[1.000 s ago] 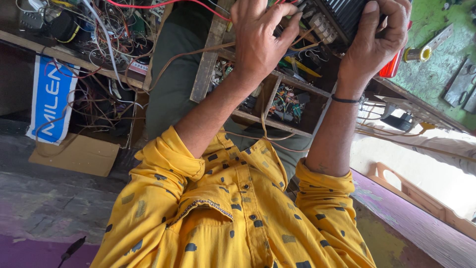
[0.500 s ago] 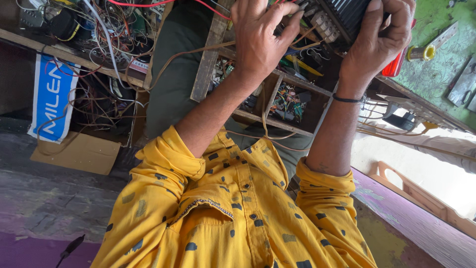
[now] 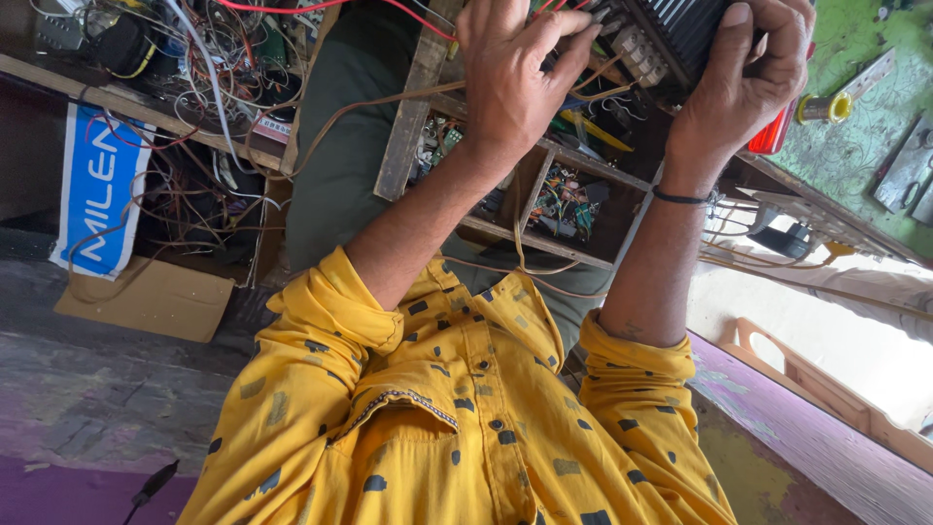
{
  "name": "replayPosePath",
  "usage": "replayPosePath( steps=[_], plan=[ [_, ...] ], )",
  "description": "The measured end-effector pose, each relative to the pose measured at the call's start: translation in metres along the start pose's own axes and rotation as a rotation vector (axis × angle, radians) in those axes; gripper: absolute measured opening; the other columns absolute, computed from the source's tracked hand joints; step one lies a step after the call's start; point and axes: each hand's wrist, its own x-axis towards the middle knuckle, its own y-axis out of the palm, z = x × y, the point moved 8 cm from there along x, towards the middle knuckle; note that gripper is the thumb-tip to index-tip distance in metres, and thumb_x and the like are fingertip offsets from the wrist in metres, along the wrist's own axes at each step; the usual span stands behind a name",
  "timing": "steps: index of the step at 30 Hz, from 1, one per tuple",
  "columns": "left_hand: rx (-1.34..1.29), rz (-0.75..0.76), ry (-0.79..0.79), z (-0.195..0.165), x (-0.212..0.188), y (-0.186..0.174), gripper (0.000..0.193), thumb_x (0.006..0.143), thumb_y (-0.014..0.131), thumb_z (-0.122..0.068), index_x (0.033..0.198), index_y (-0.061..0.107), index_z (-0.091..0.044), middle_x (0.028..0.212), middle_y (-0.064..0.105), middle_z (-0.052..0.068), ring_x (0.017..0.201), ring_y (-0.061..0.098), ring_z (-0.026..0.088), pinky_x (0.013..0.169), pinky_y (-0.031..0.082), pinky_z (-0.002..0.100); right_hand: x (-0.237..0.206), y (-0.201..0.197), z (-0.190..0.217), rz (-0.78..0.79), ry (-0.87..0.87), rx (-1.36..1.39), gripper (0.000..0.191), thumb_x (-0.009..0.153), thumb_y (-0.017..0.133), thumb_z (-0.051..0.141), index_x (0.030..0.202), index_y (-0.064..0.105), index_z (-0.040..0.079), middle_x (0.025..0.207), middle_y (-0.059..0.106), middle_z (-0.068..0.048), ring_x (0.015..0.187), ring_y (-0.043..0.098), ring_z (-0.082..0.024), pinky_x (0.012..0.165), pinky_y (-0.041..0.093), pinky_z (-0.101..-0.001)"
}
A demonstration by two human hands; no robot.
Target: The person works on a black amplifier, stripping and twisting wires, then connecting them to terminal screws using a screwdriver. They repeatedly tighten and adjust the connections while handling multiple wires and tools.
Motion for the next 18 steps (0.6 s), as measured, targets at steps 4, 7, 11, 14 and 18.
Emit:
replayPosePath(
  steps=[4,7,11,14,18],
  plan=[
    [0.002,0.008,-0.005,0.001,0.003,0.0,0.02,0.089,0.088,-0.024,0.098,0.071,-0.019,0.108,0.058,-0.002,0.11,0.056,0.021,0.097,0.038,0.047,0.001,0.003,0.012,0.009,-0.07,-0.043,0.006,0.104,0.066,0.0,0.1,0.067,-0.004,0.105,0.065,-0.01,0.1,0.056,-0.019,0.094,0.045,-0.0354],
    [0.0,0.041,-0.015,0.002,0.008,-0.002,0.02,0.089,0.088,-0.024,0.096,0.07,-0.019,0.109,0.058,-0.001,0.11,0.055,0.022,0.094,0.038,0.046,0.001,0.002,0.005,-0.009,0.047,0.001,0.006,0.105,0.07,0.002,0.103,0.07,-0.003,0.11,0.068,-0.009,0.102,0.057,-0.018,0.09,0.044,-0.0319],
    [-0.027,0.088,0.001,0.001,0.014,-0.006,0.019,0.091,0.089,-0.025,0.098,0.072,-0.02,0.111,0.059,-0.002,0.109,0.055,0.021,0.088,0.037,0.045,0.002,0.003,0.008,-0.001,0.009,0.029,0.006,0.106,0.068,0.001,0.105,0.069,-0.005,0.123,0.07,-0.013,0.123,0.061,-0.025,0.108,0.044,-0.0366],
    [-0.028,0.089,0.011,-0.002,0.016,-0.01,0.02,0.089,0.088,-0.025,0.1,0.073,-0.02,0.112,0.057,0.0,0.111,0.054,0.024,0.089,0.038,0.045,0.002,0.003,0.004,-0.004,0.024,0.029,0.007,0.106,0.068,0.001,0.105,0.07,-0.005,0.126,0.071,-0.014,0.127,0.06,-0.026,0.111,0.043,-0.0376],
    [-0.044,0.074,0.04,-0.004,0.018,-0.012,0.02,0.088,0.089,-0.027,0.099,0.074,-0.021,0.114,0.058,-0.001,0.111,0.053,0.024,0.091,0.038,0.046,0.002,0.002,0.004,-0.006,0.02,0.001,0.007,0.106,0.068,0.001,0.105,0.07,-0.005,0.125,0.071,-0.014,0.125,0.062,-0.026,0.11,0.043,-0.0378]
  ],
)
